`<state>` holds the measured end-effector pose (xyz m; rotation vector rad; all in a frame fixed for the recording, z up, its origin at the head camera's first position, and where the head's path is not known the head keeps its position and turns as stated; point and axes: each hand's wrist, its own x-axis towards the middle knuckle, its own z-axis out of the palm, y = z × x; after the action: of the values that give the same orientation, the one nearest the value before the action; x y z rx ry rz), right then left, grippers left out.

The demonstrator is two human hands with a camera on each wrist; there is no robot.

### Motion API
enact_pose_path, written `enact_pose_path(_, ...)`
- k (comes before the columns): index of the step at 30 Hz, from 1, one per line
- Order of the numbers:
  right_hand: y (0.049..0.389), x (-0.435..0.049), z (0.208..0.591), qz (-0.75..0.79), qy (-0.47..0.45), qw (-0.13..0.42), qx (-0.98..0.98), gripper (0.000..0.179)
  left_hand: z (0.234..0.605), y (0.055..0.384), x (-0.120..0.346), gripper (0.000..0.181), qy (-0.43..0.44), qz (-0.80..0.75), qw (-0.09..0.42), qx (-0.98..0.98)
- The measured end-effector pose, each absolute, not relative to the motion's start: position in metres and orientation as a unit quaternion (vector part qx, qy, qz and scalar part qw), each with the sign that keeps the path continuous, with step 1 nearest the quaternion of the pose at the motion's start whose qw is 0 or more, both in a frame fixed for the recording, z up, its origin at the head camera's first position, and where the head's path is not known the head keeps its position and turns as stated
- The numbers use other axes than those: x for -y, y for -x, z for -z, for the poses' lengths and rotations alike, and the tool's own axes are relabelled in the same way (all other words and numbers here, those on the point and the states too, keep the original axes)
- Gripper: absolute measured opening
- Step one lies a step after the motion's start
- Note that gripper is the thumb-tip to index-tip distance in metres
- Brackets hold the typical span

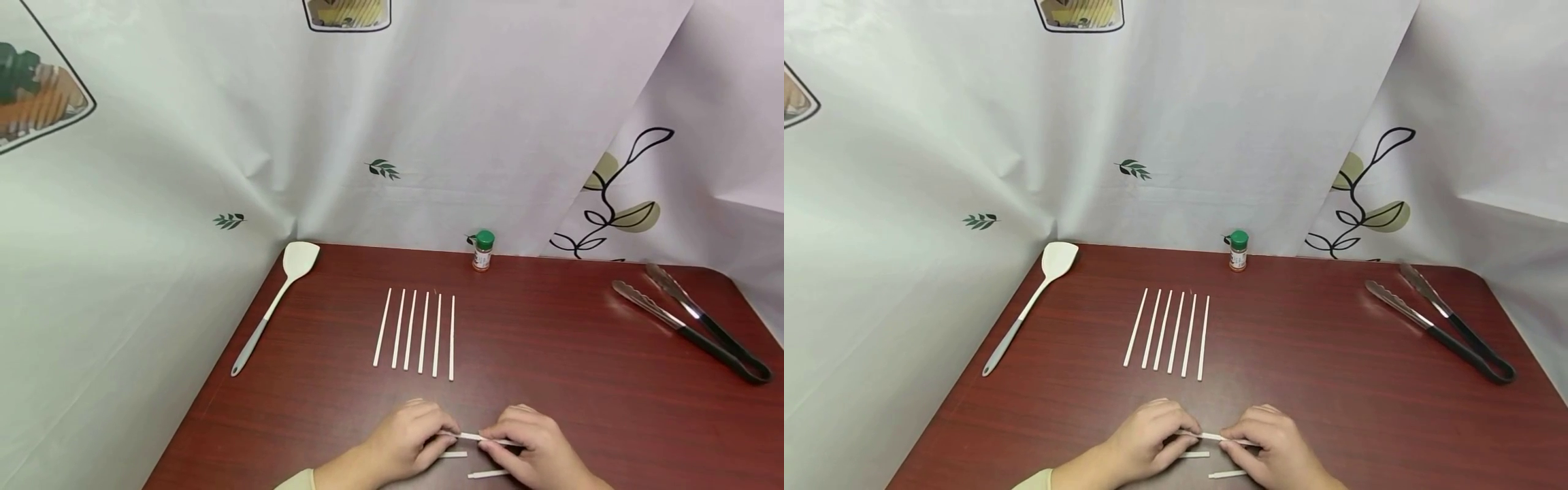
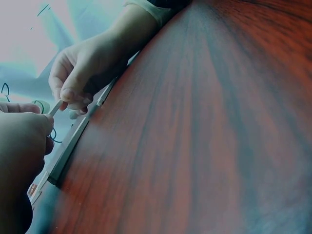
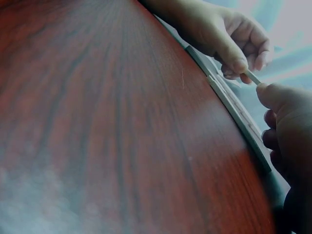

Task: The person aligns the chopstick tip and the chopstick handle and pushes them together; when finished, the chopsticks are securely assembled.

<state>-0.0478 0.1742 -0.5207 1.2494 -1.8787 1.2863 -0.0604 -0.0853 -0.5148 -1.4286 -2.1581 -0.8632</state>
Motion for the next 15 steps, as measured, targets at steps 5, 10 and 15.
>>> enact_pose_path(5,0.047,-0.176,0.528,-0.485,-0.461,0.254,0.699,0.007,0.513,0.059,0.086,0.017,0.517,0.296,0.205,0.777)
enact_pose_path(10,0.046,-0.177,0.533,-0.484,-0.460,0.250,0.701,0.007,0.513,0.059,0.086,0.016,0.520,0.294,0.204,0.776)
enact_pose_path(15,0.047,-0.178,0.534,-0.486,-0.462,0.243,0.701,0.007,0.513,0.059,0.085,0.013,0.518,0.302,0.199,0.775)
